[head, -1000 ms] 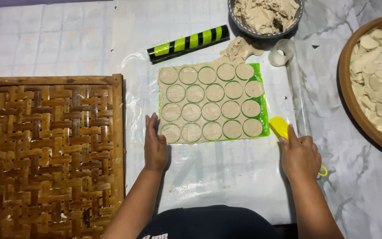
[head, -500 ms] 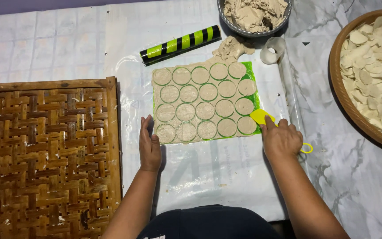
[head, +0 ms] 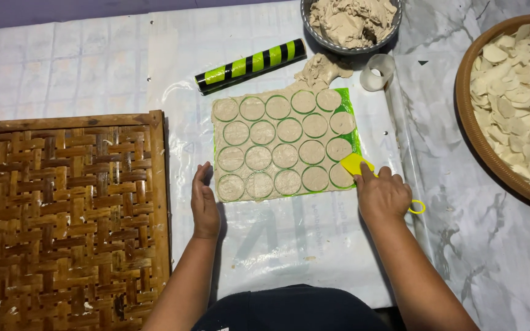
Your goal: The recorder uses a plastic scraper to lift individual circular dough pieces from a green plastic preparation sheet and carefully arranges them onto a woven bamboo mat for further processing.
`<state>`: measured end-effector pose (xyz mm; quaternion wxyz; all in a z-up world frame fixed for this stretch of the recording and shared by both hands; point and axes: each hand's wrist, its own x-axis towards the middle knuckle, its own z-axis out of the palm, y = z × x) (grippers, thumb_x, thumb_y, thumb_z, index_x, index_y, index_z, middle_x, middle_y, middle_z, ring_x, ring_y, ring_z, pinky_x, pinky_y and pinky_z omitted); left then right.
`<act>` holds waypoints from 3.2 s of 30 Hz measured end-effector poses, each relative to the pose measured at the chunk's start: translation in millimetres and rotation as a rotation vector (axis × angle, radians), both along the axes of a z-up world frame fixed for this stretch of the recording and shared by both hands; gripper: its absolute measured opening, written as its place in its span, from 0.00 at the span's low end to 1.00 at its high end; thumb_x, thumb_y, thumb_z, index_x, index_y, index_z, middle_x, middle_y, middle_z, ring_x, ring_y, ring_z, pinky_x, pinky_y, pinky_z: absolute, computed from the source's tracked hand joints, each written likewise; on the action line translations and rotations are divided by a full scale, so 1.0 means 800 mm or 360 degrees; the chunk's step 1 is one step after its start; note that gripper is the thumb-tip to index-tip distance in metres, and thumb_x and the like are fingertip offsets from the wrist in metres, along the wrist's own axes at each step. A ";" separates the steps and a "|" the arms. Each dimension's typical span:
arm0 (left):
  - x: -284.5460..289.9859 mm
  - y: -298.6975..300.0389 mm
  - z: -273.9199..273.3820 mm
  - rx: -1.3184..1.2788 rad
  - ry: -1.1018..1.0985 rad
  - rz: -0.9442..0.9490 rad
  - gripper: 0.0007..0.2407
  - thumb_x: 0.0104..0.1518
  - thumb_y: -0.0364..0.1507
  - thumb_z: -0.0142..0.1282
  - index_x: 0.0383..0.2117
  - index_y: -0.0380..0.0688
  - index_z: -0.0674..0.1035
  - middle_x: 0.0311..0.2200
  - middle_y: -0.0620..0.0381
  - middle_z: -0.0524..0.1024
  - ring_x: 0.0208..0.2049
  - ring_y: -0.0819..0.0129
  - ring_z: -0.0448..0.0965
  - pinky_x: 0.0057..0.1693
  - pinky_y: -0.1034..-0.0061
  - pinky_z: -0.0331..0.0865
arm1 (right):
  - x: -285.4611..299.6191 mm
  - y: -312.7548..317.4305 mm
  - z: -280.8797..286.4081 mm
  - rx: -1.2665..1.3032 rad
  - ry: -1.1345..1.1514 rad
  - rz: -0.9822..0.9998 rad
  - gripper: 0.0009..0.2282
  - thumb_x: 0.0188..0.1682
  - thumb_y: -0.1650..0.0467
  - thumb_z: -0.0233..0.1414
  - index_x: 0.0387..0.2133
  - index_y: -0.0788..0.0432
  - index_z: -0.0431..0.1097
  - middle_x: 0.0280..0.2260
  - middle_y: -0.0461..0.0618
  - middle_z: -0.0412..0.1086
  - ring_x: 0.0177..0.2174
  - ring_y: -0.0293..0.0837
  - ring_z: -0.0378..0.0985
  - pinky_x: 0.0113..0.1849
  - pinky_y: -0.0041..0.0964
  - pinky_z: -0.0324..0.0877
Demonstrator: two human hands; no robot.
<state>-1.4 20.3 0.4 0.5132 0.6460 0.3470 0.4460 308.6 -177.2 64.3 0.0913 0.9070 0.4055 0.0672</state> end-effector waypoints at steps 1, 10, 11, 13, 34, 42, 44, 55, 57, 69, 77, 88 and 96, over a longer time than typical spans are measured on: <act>-0.003 0.005 -0.007 0.0000 -0.0002 0.0001 0.30 0.72 0.50 0.31 0.66 0.33 0.62 0.69 0.38 0.60 0.71 0.52 0.59 0.74 0.61 0.50 | 0.002 -0.002 -0.003 0.0000 -0.0002 0.0001 0.17 0.50 0.56 0.54 0.53 0.37 0.75 0.34 0.47 0.71 0.34 0.49 0.76 0.35 0.46 0.68; -0.008 0.013 -0.015 -0.0196 -0.0136 -0.0009 0.28 0.71 0.48 0.29 0.65 0.34 0.64 0.66 0.44 0.64 0.69 0.54 0.62 0.73 0.62 0.52 | 0.007 -0.005 -0.004 0.0041 -0.0047 -0.0021 0.16 0.50 0.56 0.56 0.52 0.37 0.76 0.33 0.47 0.71 0.34 0.49 0.75 0.34 0.46 0.68; -0.007 0.014 -0.017 -0.0186 -0.0118 0.0007 0.28 0.71 0.48 0.30 0.65 0.34 0.64 0.65 0.44 0.65 0.69 0.55 0.62 0.73 0.62 0.52 | 0.008 -0.002 -0.007 0.0036 -0.0053 0.0007 0.17 0.49 0.56 0.56 0.52 0.37 0.76 0.33 0.47 0.71 0.34 0.48 0.76 0.34 0.46 0.68; -0.010 0.012 -0.021 -0.0182 -0.0094 0.0021 0.28 0.72 0.48 0.30 0.64 0.34 0.64 0.65 0.44 0.65 0.69 0.55 0.63 0.73 0.62 0.53 | 0.005 -0.001 -0.011 0.0024 -0.0053 0.0030 0.17 0.49 0.55 0.56 0.52 0.37 0.76 0.33 0.47 0.71 0.34 0.48 0.76 0.34 0.46 0.69; 0.022 0.032 0.004 -0.0412 -0.0166 -0.0208 0.25 0.72 0.43 0.35 0.61 0.30 0.68 0.58 0.40 0.72 0.60 0.53 0.73 0.66 0.64 0.64 | 0.014 0.020 0.006 0.0741 0.0217 0.0095 0.16 0.51 0.62 0.60 0.54 0.40 0.77 0.29 0.47 0.69 0.34 0.48 0.75 0.36 0.45 0.70; 0.120 -0.002 0.058 -0.2097 -0.0884 -0.0821 0.35 0.63 0.54 0.30 0.61 0.31 0.63 0.55 0.33 0.71 0.57 0.46 0.75 0.62 0.57 0.71 | -0.048 0.036 0.094 0.0781 0.0517 0.0629 0.19 0.49 0.64 0.59 0.55 0.40 0.75 0.31 0.46 0.69 0.33 0.47 0.74 0.36 0.44 0.69; 0.113 0.006 0.040 -0.2169 -0.0986 -0.0823 0.35 0.64 0.55 0.30 0.62 0.32 0.63 0.55 0.33 0.71 0.56 0.46 0.75 0.61 0.58 0.72 | -0.062 0.038 0.110 0.0718 0.0481 0.0761 0.20 0.47 0.63 0.59 0.55 0.39 0.74 0.31 0.46 0.70 0.33 0.47 0.73 0.35 0.43 0.68; 0.049 -0.004 0.071 -0.1141 -0.0589 -0.0508 0.34 0.64 0.55 0.30 0.67 0.40 0.59 0.52 0.36 0.75 0.51 0.54 0.78 0.54 0.69 0.72 | -0.133 0.063 0.116 0.0349 0.0154 0.1003 0.18 0.43 0.59 0.60 0.49 0.40 0.77 0.26 0.46 0.67 0.27 0.47 0.71 0.29 0.43 0.65; 0.035 -0.002 0.069 -0.0804 -0.0450 -0.0476 0.33 0.65 0.54 0.31 0.69 0.42 0.57 0.52 0.41 0.75 0.52 0.59 0.77 0.55 0.72 0.70 | -0.145 0.069 0.101 0.0286 0.0148 0.0882 0.17 0.43 0.59 0.60 0.47 0.41 0.78 0.25 0.47 0.67 0.27 0.47 0.72 0.29 0.44 0.66; -0.120 0.183 0.036 -0.0003 -0.0049 0.0360 0.28 0.71 0.49 0.30 0.69 0.42 0.57 0.56 0.42 0.72 0.59 0.55 0.73 0.67 0.65 0.64 | -0.135 0.049 0.060 0.0118 0.0484 0.0556 0.17 0.47 0.57 0.55 0.51 0.36 0.76 0.27 0.47 0.69 0.31 0.49 0.77 0.32 0.45 0.72; -0.095 0.244 0.044 -0.0137 0.0099 0.0240 0.28 0.69 0.49 0.30 0.67 0.41 0.63 0.45 0.50 0.77 0.49 0.63 0.75 0.58 0.68 0.67 | -0.137 0.043 0.057 0.0024 0.0536 0.0327 0.18 0.48 0.56 0.53 0.53 0.33 0.74 0.29 0.46 0.71 0.34 0.48 0.79 0.34 0.45 0.74; -0.084 0.253 0.038 -0.0073 0.0553 0.0342 0.29 0.68 0.51 0.30 0.67 0.44 0.64 0.60 0.37 0.69 0.63 0.47 0.68 0.65 0.60 0.60 | -0.125 0.027 0.046 0.0043 0.0565 0.0156 0.18 0.49 0.55 0.52 0.54 0.29 0.73 0.31 0.44 0.72 0.36 0.47 0.79 0.35 0.45 0.74; -0.083 0.232 0.079 -0.0020 0.0805 0.0281 0.29 0.67 0.50 0.30 0.70 0.45 0.58 0.61 0.37 0.70 0.63 0.42 0.68 0.65 0.57 0.62 | -0.119 0.013 0.043 0.0076 0.0619 0.0084 0.17 0.49 0.55 0.52 0.54 0.28 0.73 0.30 0.43 0.72 0.33 0.46 0.78 0.33 0.45 0.74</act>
